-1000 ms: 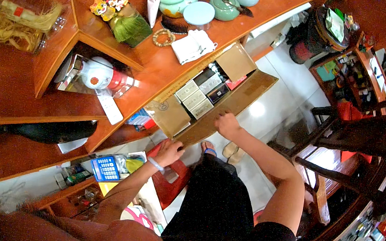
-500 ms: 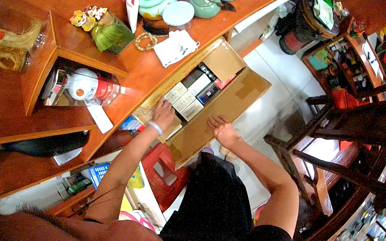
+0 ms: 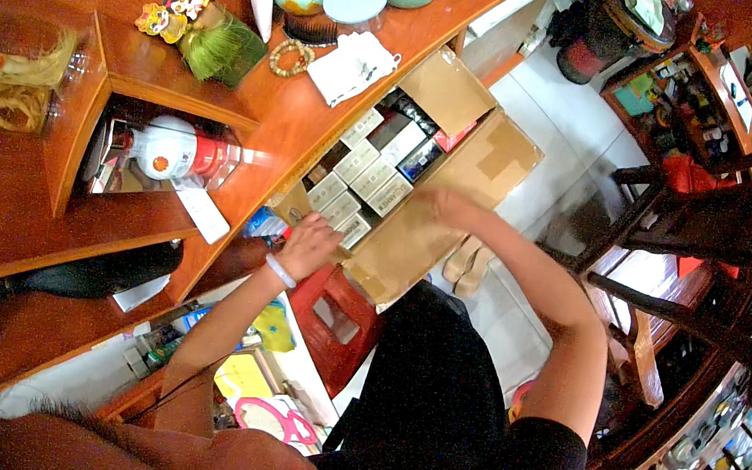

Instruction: The person organizes boxes of products on retail shelves, picking up a red box, moving other boxes to create space, and placing the item on the shelf.

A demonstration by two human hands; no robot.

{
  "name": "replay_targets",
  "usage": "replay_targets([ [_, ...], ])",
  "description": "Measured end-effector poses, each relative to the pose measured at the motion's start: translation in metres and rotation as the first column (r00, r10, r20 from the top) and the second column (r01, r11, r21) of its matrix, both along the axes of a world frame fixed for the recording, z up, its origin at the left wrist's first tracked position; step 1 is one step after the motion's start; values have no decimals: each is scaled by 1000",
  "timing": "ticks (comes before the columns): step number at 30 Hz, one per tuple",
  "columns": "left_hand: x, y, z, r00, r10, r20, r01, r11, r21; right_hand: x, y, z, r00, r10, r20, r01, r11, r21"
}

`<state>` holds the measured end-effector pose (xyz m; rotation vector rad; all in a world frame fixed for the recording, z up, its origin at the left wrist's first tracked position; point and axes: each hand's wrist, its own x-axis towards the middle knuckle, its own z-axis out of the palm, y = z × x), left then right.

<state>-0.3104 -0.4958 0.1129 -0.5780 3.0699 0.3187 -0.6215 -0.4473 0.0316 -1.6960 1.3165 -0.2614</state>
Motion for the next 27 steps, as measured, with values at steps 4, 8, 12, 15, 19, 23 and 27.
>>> replay_targets([
  [4,4,4,1,1000,-2,10,2,1000,1,21,-89,-1,888,-391,-244,361,919,-159],
  [8,5,5,1,996,26,-84,-25,1000,7,18,-114,-10,779,-458,-429,418,889,-189],
  [12,8,8,1,997,48,-65,-45,998,49,-22,-115,19,680,-690,-249,575,712,-403],
  [15,7,8,-3,995,35,-94,-30,998,60,-68,-126,29,714,-690,-119,570,672,-474],
  [19,9,8,-6,992,41,-116,-32,996,78,-62,-150,25,738,-630,-243,527,762,-376],
  [23,11,7,-8,994,28,-103,-22,998,58,-43,-164,16,769,-531,-355,486,847,-215],
  [27,9,7,-13,991,29,-128,-22,998,54,-25,-175,7,824,-424,-376,414,904,-110],
])
